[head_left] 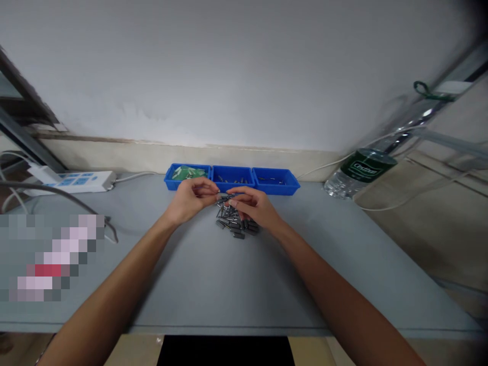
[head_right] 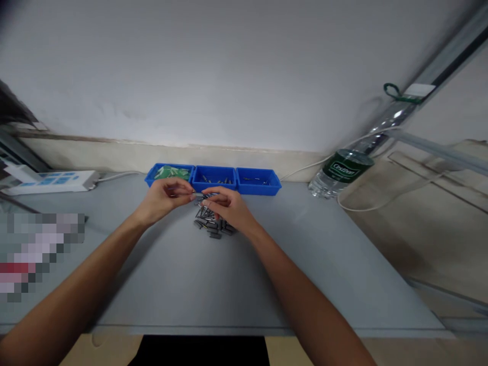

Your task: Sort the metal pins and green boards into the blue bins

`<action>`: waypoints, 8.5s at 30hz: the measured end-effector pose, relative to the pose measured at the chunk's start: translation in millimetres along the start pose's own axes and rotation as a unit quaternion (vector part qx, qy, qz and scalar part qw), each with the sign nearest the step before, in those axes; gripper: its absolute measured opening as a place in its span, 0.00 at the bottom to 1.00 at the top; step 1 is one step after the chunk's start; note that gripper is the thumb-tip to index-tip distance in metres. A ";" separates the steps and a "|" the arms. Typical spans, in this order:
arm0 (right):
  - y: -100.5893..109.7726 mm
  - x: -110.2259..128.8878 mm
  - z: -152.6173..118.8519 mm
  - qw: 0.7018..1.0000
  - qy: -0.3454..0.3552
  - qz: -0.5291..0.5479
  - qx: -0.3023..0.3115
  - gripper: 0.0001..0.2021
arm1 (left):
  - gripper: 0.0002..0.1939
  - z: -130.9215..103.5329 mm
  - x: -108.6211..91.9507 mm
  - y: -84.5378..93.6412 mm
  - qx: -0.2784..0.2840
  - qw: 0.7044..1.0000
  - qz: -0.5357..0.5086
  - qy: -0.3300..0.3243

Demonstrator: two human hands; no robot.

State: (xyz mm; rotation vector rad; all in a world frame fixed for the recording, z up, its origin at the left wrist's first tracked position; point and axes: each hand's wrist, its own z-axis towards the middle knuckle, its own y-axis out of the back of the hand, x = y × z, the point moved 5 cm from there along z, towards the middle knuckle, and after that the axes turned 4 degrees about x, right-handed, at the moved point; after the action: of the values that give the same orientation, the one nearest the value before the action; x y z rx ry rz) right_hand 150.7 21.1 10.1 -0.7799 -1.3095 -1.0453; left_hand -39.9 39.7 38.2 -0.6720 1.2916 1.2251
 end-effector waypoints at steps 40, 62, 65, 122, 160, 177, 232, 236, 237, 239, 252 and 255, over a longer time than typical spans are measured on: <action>27.5 -18.2 7.1 0.991 0.003 -0.032 -0.131 0.18 | 0.03 -11.2 16.7 -25.1 0.294 0.900 0.318 -0.058; 7.4 -6.6 0.0 0.999 -0.025 0.024 0.014 0.17 | 0.08 -6.2 -11.5 -8.2 0.025 0.981 0.147 -0.124; 6.4 -8.5 0.3 0.999 -0.023 0.041 0.011 0.17 | 0.08 -7.6 -14.3 -10.5 0.021 0.981 0.131 -0.142; 4.3 -15.7 3.5 0.997 -0.032 0.072 0.002 0.18 | 0.03 -14.9 -24.9 -22.0 0.096 0.922 0.295 -0.231; 19.7 -4.2 -1.7 0.997 -0.037 0.059 0.025 0.16 | 0.04 -15.9 -21.5 -26.6 0.083 0.912 0.327 -0.232; 81.7 -4.2 -2.1 0.964 -0.026 -0.021 -0.264 0.15 | 0.08 -7.1 15.4 -30.2 0.107 0.898 0.403 -0.142; 75.9 15.8 -18.6 0.973 -0.065 -0.222 0.001 0.10 | 0.14 4.9 20.7 -34.3 -0.038 0.997 -0.022 -0.066; 56.6 20.1 -14.7 0.998 -0.023 -0.048 0.021 0.17 | 0.15 -2.4 9.0 -47.1 0.024 0.997 -0.056 -0.054; 53.0 19.3 -14.0 0.999 -0.021 -0.030 0.022 0.17 | 0.15 -3.3 7.4 -49.1 0.029 0.996 -0.060 -0.054; 48.6 16.9 -13.0 1.000 -0.019 -0.009 0.023 0.17 | 0.14 -3.9 6.3 -51.7 0.034 0.996 -0.064 -0.051; 55.8 14.5 -13.2 0.983 0.006 -0.181 0.019 0.09 | 0.12 3.8 13.9 -48.2 0.014 0.998 -0.059 -0.006; 68.2 8.2 -14.3 0.927 0.008 -0.375 0.000 0.11 | 0.10 16.8 27.2 -37.5 -0.043 0.998 -0.036 -0.005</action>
State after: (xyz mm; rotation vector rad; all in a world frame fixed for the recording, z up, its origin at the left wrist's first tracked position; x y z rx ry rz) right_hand 218.8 31.6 23.4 -0.2445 -1.6394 -1.6413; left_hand -3.8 52.3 7.1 -0.7671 1.2019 1.2277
